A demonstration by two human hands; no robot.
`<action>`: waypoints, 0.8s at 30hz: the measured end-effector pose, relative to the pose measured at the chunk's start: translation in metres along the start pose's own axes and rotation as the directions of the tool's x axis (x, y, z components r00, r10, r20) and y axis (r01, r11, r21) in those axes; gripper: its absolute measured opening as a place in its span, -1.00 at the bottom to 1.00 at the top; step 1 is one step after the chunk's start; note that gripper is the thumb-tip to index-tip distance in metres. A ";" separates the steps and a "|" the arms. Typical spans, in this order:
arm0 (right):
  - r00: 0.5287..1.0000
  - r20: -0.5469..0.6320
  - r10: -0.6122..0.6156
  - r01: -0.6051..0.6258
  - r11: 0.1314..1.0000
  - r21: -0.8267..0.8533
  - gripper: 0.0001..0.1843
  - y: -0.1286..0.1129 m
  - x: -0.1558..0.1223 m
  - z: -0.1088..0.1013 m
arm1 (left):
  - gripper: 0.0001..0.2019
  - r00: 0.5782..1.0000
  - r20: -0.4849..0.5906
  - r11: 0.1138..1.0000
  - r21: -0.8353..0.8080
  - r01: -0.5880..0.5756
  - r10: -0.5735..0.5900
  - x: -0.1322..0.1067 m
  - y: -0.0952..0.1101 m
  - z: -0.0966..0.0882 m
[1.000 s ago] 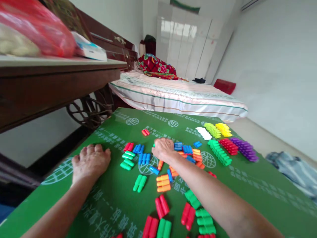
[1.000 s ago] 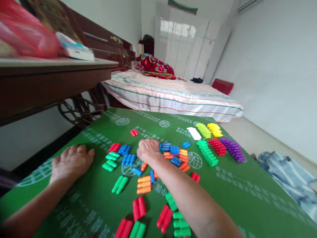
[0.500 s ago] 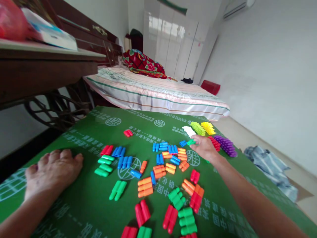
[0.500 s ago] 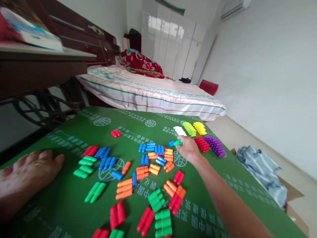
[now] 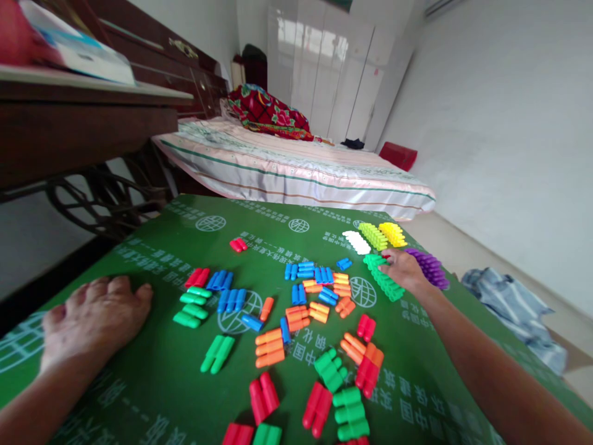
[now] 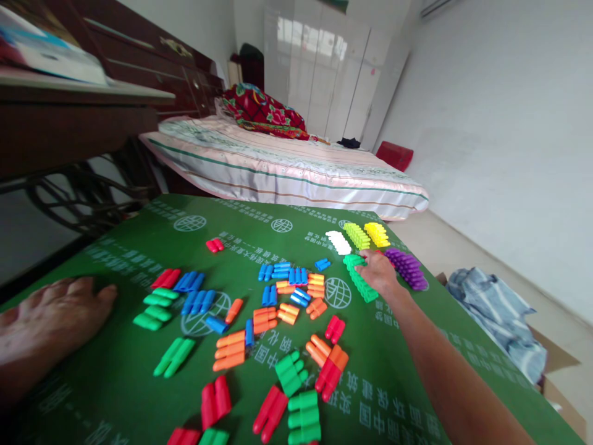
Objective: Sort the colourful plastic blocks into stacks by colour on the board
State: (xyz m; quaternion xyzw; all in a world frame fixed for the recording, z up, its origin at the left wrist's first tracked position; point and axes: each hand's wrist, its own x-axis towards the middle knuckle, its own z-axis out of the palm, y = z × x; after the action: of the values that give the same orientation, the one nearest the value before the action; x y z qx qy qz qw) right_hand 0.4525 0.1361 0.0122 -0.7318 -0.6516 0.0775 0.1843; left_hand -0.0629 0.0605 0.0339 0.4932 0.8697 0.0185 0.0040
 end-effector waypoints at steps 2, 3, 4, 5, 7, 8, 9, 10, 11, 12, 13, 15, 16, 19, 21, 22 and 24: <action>1.000 0.004 0.010 -0.010 1.000 -0.002 -0.65 -0.001 0.000 -0.001 | -0.23 1.000 -0.005 1.000 0.000 0.002 -0.002 0.000 -0.001 0.000; 1.000 0.009 0.014 -0.014 1.000 -0.007 -0.65 -0.002 0.000 -0.002 | -0.23 1.000 -0.005 1.000 0.001 0.001 -0.001 -0.001 -0.001 0.000; 1.000 0.015 0.019 -0.019 1.000 -0.013 -0.65 -0.002 0.000 -0.003 | -0.23 1.000 -0.005 1.000 -0.001 -0.001 0.001 0.000 -0.002 0.000; 1.000 0.019 0.022 -0.021 1.000 -0.017 -0.65 -0.002 0.000 -0.004 | -0.23 1.000 -0.006 1.000 -0.002 -0.002 0.002 0.000 -0.002 0.000; 0.999 0.026 0.023 -0.023 1.000 -0.018 -0.66 -0.003 -0.001 -0.004 | -0.24 1.000 -0.007 1.000 -0.007 -0.015 0.015 0.000 -0.002 0.000; 0.999 0.027 0.024 -0.024 1.000 -0.017 -0.66 -0.003 -0.001 -0.004 | -0.24 1.000 -0.007 1.000 -0.005 -0.016 0.016 0.000 -0.001 0.000; 0.999 0.027 0.026 -0.025 1.000 -0.016 -0.66 -0.003 -0.001 -0.004 | -0.25 1.000 -0.006 1.000 0.000 -0.014 0.014 0.000 -0.001 -0.001; 0.999 0.027 0.027 -0.027 1.000 -0.015 -0.65 -0.003 -0.001 -0.003 | -0.25 1.000 -0.004 1.000 0.002 -0.008 0.008 -0.001 0.000 -0.002; 0.999 0.026 0.029 -0.029 0.999 -0.014 -0.65 -0.003 -0.001 -0.003 | -0.25 1.000 -0.001 1.000 0.002 -0.001 0.001 -0.001 0.001 -0.002; 0.999 0.025 0.029 -0.029 0.999 -0.014 -0.64 -0.002 -0.001 -0.002 | -0.25 1.000 0.004 1.000 0.000 0.003 -0.003 -0.002 0.002 -0.003; 0.999 0.021 0.026 -0.026 1.000 -0.017 -0.64 -0.002 -0.001 -0.002 | -0.25 1.000 0.007 1.000 -0.006 0.004 -0.004 -0.002 0.003 -0.004; 1.000 0.013 0.018 -0.018 1.000 -0.024 -0.65 -0.002 -0.001 -0.001 | -0.25 1.000 -0.003 1.000 -0.020 -0.004 0.004 -0.002 0.003 -0.003; 1.000 0.011 0.014 -0.014 1.000 -0.028 -0.65 -0.002 -0.001 -0.002 | -0.25 1.000 -0.008 1.000 -0.021 -0.008 0.008 -0.001 0.002 -0.003; 1.000 0.006 0.012 -0.011 0.999 -0.049 -0.69 -0.002 -0.002 -0.002 | -0.25 1.000 -0.015 1.000 -0.009 -0.007 0.007 0.002 -0.001 0.001; 1.000 0.003 0.007 -0.007 0.998 -0.063 -0.71 -0.002 -0.003 -0.002 | -0.26 1.000 -0.014 1.000 0.003 -0.009 0.009 0.004 -0.003 0.004; 1.000 0.001 0.005 -0.005 0.998 -0.069 -0.72 -0.002 -0.003 -0.002 | -0.27 1.000 -0.014 1.000 0.008 -0.012 0.012 0.004 -0.003 0.004; 1.000 -0.002 0.005 -0.005 0.998 -0.066 -0.74 -0.002 -0.003 -0.002 | -0.28 1.000 -0.019 1.000 0.013 -0.014 0.014 0.003 -0.003 0.004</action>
State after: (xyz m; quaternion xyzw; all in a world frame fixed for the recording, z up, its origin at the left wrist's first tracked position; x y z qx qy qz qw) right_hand 0.4509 0.1326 0.0142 -0.7392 -0.6518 0.0557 0.1601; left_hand -0.0669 0.0619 0.0297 0.4990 0.8664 0.0176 -0.0079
